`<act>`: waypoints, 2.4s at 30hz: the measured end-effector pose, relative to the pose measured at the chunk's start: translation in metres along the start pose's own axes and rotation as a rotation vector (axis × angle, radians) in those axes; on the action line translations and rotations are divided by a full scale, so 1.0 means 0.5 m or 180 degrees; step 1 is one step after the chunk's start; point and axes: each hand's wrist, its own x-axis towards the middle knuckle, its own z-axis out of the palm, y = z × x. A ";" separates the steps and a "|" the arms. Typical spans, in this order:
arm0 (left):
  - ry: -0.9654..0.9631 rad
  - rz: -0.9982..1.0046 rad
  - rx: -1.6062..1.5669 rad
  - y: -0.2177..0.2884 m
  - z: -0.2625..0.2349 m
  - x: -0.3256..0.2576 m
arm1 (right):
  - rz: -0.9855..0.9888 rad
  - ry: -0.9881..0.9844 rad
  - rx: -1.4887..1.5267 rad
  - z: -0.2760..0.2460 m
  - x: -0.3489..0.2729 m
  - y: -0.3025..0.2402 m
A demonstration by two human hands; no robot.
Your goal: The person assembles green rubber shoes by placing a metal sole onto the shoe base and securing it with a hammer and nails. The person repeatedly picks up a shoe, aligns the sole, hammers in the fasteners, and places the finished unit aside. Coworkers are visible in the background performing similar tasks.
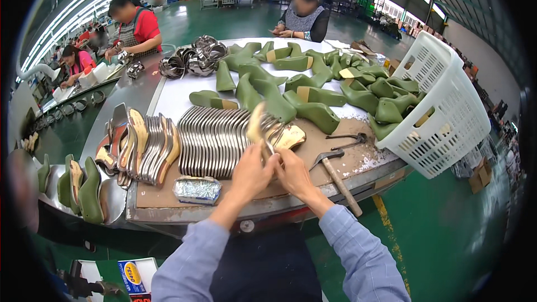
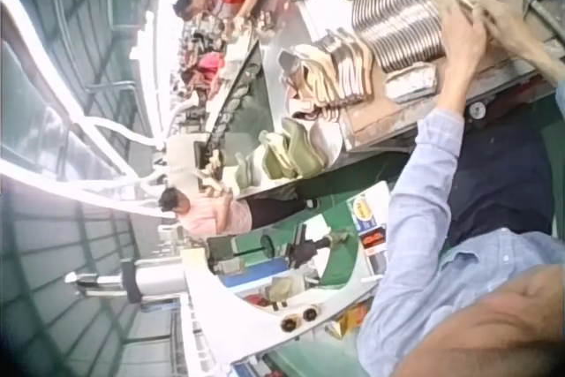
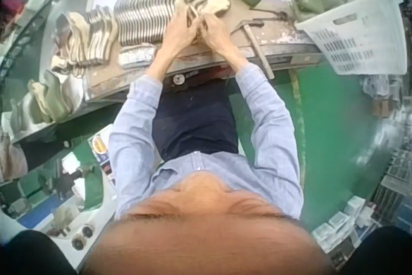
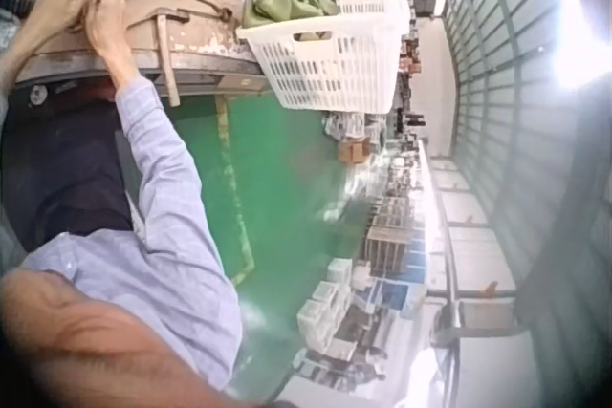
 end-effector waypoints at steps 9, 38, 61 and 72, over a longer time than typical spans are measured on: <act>0.0079 -0.0246 0.0994 0.002 0.093 0.084 | 0.0606 0.0852 -0.2090 -0.157 0.141 0.361; 0.0833 -0.1277 -0.5908 0.074 -0.123 -0.233 | 0.1388 -0.1604 0.2863 -0.125 -0.141 -0.268; 0.0867 0.0336 0.0451 -0.152 -0.325 -0.257 | -0.1154 -0.1287 0.0484 0.039 -0.183 -0.170; -0.0850 -0.0873 0.1511 -0.218 -0.264 -0.094 | -0.1123 -0.1074 0.0381 0.035 -0.189 -0.178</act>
